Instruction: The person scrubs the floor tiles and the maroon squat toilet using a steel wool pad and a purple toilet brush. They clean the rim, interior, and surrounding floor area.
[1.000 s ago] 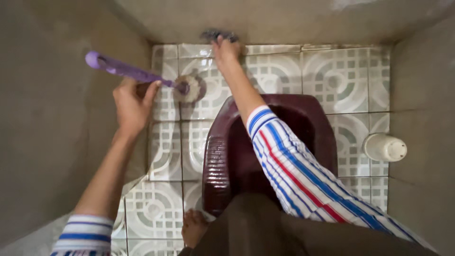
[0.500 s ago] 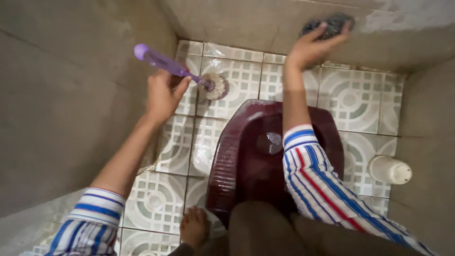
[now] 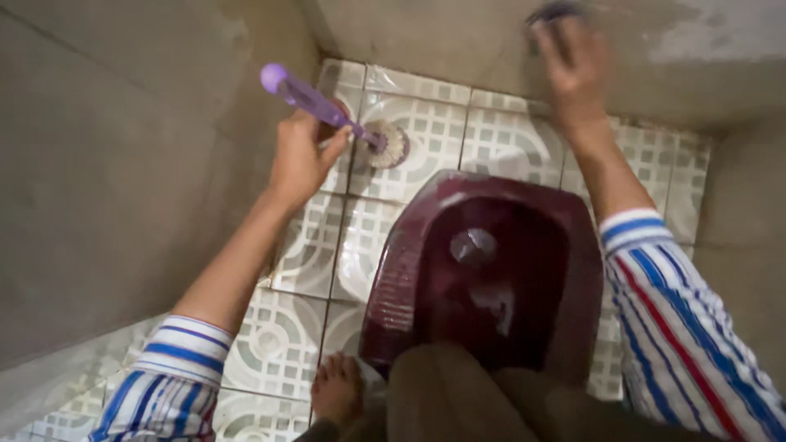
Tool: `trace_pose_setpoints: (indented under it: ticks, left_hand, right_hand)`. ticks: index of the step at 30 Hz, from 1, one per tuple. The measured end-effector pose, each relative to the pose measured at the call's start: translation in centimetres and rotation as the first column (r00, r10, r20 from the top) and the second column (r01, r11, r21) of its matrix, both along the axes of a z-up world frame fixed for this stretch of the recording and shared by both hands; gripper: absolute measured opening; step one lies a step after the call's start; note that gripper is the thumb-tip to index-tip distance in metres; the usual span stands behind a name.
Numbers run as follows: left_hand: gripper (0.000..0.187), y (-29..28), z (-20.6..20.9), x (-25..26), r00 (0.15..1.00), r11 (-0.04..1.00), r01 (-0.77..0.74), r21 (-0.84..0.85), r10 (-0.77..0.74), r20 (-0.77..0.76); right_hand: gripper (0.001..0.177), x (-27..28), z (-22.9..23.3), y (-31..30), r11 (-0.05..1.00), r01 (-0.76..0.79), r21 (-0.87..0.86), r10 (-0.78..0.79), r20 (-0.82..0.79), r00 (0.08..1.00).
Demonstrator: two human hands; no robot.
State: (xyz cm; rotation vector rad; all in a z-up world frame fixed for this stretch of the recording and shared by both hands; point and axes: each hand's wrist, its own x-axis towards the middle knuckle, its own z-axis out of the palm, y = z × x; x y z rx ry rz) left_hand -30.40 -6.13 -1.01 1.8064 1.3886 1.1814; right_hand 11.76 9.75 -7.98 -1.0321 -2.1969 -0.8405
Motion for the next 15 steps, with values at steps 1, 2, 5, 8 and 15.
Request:
trace_pose_setpoints:
  ticks: [1,2,5,8,15]
  left_hand:
    - [0.021,0.1,0.2,0.0,1.000,1.000,0.000,0.003,0.000,0.006]
    - [0.021,0.3,0.4,0.1,1.000,1.000,0.001,0.006,-0.001,0.012]
    - [0.021,-0.3,0.3,0.7,0.999,1.000,-0.014,-0.002,0.014,-0.039]
    - [0.023,0.5,0.9,1.4,0.996,0.998,0.000,0.069,0.006,-0.089]
    - [0.019,0.5,0.6,0.7,0.991,0.993,0.013,0.114,0.003,-0.132]
  right_hand:
    - [0.047,-1.0,0.6,0.4,0.999,0.001,0.052,0.005,-0.106,0.994]
    - [0.045,-2.3,1.0,1.1,0.995,0.006,0.103,0.016,-0.211,0.977]
    - [0.037,-6.2,-0.6,1.2,0.992,-0.109,-0.061,0.090,-0.253,0.963]
    - [0.035,-9.5,-2.8,1.7,0.944,-0.270,-0.191,0.277,0.009,0.961]
    - [0.021,-6.6,-0.8,-0.1,0.923,-0.319,-0.218,0.365,0.223,0.904]
